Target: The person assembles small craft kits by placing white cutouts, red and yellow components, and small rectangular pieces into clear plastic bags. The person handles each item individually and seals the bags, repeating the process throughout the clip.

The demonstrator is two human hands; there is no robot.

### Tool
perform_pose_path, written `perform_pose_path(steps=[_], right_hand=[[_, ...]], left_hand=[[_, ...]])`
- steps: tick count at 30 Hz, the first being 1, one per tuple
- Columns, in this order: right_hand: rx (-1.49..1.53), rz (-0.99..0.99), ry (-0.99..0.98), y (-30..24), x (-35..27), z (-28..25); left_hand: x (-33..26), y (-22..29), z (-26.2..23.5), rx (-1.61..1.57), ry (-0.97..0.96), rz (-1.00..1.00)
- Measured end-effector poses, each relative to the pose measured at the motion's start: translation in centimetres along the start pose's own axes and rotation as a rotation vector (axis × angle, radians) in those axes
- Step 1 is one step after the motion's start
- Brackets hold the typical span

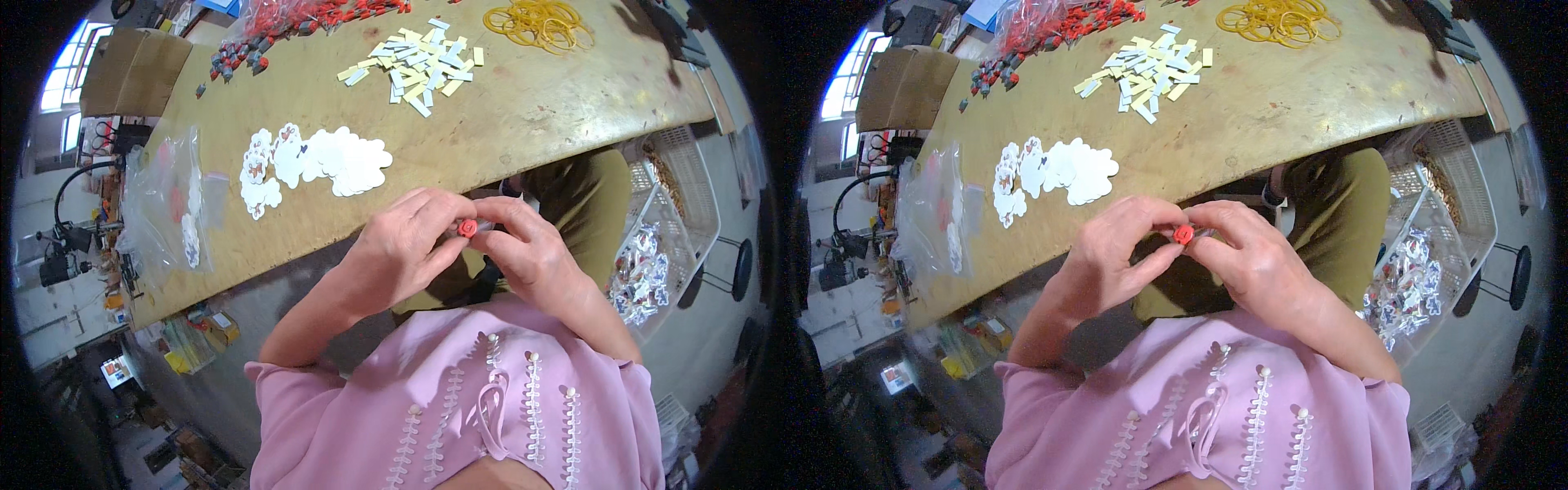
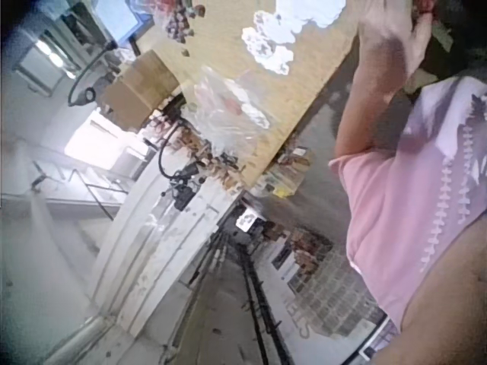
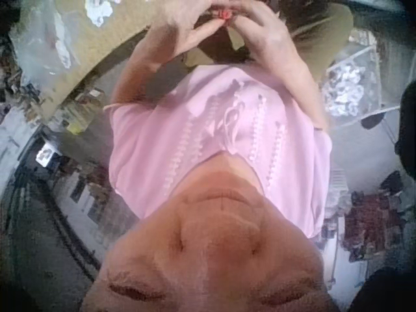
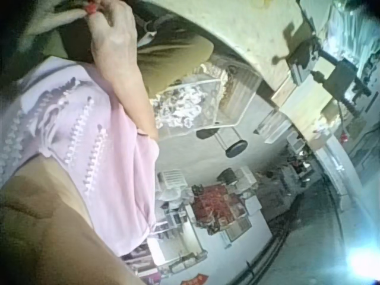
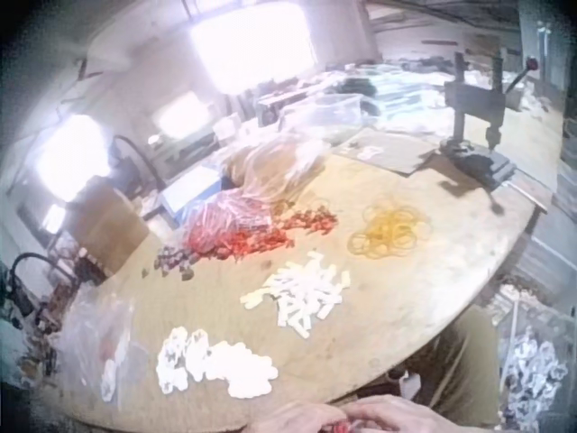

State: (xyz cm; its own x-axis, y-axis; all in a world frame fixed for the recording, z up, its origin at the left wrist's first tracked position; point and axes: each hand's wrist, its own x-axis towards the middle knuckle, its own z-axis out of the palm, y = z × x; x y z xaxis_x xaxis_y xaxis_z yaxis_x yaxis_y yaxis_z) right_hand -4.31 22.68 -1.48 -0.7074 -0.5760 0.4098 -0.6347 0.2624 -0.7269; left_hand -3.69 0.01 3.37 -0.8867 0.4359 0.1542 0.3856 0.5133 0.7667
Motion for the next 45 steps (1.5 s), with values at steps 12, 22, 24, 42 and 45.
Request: perform_pose_path(steps=[12, 22, 24, 42, 45], right_hand=[[0.036, 0.081, -0.021, 0.6, -1.3, -1.1], [0.04, 0.085, 0.007, 1.5, -1.9, -1.0], [0.036, 0.074, 0.007, 1.6, -1.8, -0.9], [0.022, -0.028, 0.057, 0.2, 2.2, -0.9], [0.009, -0.067, 0.07, 0.0, 2.3, -1.1]], left_hand=[[8.4, -7.1, -4.1, 0.217, 0.057, -0.12], [6.5, -7.6, -3.7, -0.083, 0.159, -0.373], [7.0, -7.8, -4.2, -0.486, 0.276, -0.43], [1.6, -1.9, -0.3, -0.95, 0.116, -0.202], [1.0, -2.0, 0.4, -0.584, 0.197, -0.222]])
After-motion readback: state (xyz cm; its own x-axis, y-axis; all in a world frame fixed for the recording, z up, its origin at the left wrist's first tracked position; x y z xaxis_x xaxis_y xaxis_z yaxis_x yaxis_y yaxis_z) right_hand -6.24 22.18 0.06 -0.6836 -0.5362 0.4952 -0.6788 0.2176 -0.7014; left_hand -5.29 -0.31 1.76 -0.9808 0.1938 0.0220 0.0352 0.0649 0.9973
